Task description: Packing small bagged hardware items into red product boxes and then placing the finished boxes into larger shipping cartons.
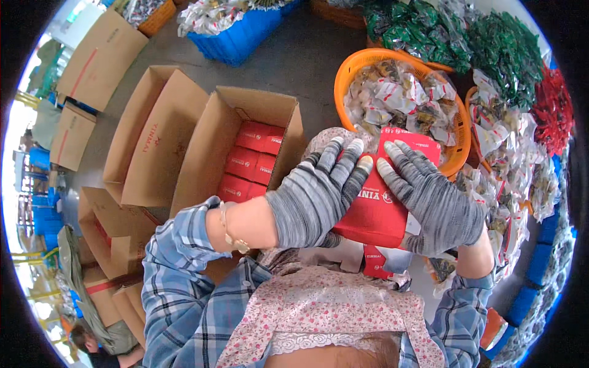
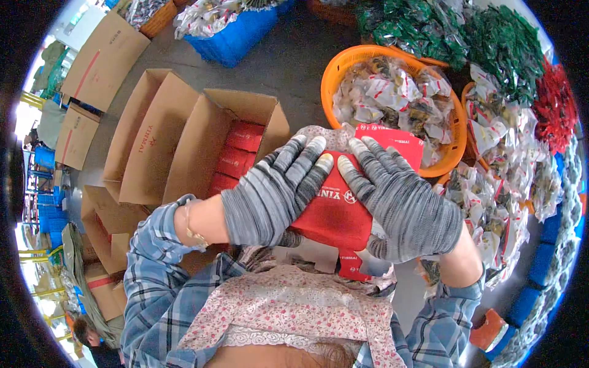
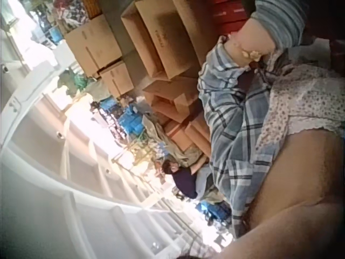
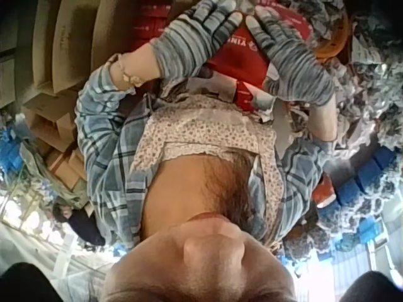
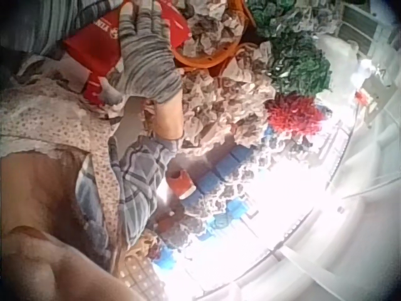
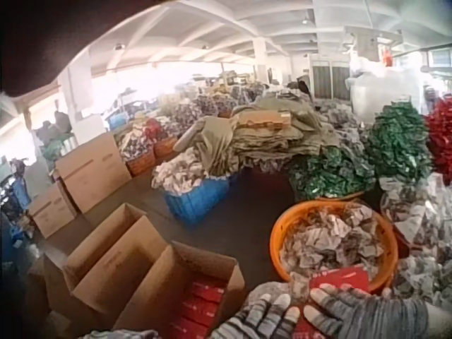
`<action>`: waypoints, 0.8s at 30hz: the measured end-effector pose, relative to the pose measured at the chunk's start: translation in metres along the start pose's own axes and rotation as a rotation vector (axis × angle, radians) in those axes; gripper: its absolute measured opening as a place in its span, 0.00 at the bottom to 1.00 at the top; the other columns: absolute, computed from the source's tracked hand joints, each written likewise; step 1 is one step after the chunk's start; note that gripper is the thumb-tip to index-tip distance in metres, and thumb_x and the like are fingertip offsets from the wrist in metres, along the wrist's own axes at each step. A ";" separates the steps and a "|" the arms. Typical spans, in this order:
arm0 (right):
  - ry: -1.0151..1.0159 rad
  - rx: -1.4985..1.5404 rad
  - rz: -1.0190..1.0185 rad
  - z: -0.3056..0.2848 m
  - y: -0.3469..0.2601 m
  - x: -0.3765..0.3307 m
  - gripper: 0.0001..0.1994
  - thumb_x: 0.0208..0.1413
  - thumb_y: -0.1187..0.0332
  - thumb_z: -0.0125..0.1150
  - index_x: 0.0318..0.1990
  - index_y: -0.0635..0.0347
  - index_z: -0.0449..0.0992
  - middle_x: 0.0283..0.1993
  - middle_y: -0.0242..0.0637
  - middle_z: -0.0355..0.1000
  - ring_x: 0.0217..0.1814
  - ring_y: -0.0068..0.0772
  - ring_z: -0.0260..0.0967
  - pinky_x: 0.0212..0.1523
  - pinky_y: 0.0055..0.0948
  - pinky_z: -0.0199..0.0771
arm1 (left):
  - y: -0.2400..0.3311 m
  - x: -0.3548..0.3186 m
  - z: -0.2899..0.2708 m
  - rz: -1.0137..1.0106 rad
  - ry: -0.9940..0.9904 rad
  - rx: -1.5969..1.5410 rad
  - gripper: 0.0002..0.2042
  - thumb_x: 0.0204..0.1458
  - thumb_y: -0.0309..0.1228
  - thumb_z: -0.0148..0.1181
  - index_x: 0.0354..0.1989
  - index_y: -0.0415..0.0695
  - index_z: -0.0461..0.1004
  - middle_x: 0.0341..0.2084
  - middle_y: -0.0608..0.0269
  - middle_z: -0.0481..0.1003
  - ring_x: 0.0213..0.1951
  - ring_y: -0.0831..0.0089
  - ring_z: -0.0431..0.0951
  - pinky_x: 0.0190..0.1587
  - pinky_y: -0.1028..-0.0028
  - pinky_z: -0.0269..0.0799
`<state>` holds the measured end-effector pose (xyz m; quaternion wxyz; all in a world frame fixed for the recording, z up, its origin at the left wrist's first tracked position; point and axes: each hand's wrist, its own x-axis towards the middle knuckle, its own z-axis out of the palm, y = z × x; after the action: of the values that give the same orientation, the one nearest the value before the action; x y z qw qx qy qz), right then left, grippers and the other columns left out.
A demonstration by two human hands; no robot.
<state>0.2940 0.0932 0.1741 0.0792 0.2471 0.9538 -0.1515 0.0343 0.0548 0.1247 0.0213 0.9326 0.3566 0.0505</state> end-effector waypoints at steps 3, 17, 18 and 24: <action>-0.022 0.169 -0.104 -0.002 0.004 -0.002 0.56 0.35 0.47 0.68 0.71 0.69 0.50 0.72 0.67 0.44 0.76 0.68 0.41 0.75 0.50 0.41 | -0.008 0.005 -0.017 0.049 -0.164 -0.106 0.51 0.38 0.49 0.67 0.66 0.25 0.52 0.64 0.25 0.53 0.67 0.32 0.52 0.71 0.49 0.46; 0.120 -0.233 0.111 0.053 -0.022 0.006 0.54 0.40 0.37 0.63 0.69 0.70 0.54 0.70 0.69 0.47 0.73 0.72 0.44 0.72 0.59 0.44 | 0.012 -0.002 0.016 -0.030 -0.009 -0.004 0.37 0.48 0.41 0.54 0.64 0.27 0.57 0.65 0.27 0.53 0.66 0.32 0.54 0.68 0.39 0.46; 0.142 -0.271 0.125 0.058 -0.022 0.004 0.55 0.40 0.36 0.63 0.69 0.70 0.54 0.71 0.70 0.46 0.73 0.72 0.43 0.72 0.59 0.43 | 0.017 0.000 0.021 -0.045 0.037 0.041 0.37 0.48 0.40 0.53 0.65 0.27 0.57 0.65 0.27 0.53 0.66 0.32 0.54 0.68 0.38 0.45; 0.219 -0.069 0.064 0.061 -0.022 0.008 0.56 0.38 0.37 0.65 0.69 0.70 0.54 0.72 0.70 0.43 0.75 0.72 0.40 0.73 0.57 0.40 | 0.023 -0.011 0.047 -0.077 0.155 0.282 0.40 0.47 0.43 0.54 0.65 0.27 0.55 0.66 0.29 0.52 0.67 0.32 0.53 0.68 0.36 0.42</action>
<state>0.2805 0.0585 0.1206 -0.0124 0.2894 0.9531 -0.0880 0.0464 0.0302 0.0791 -0.1353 0.9054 0.3961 0.0710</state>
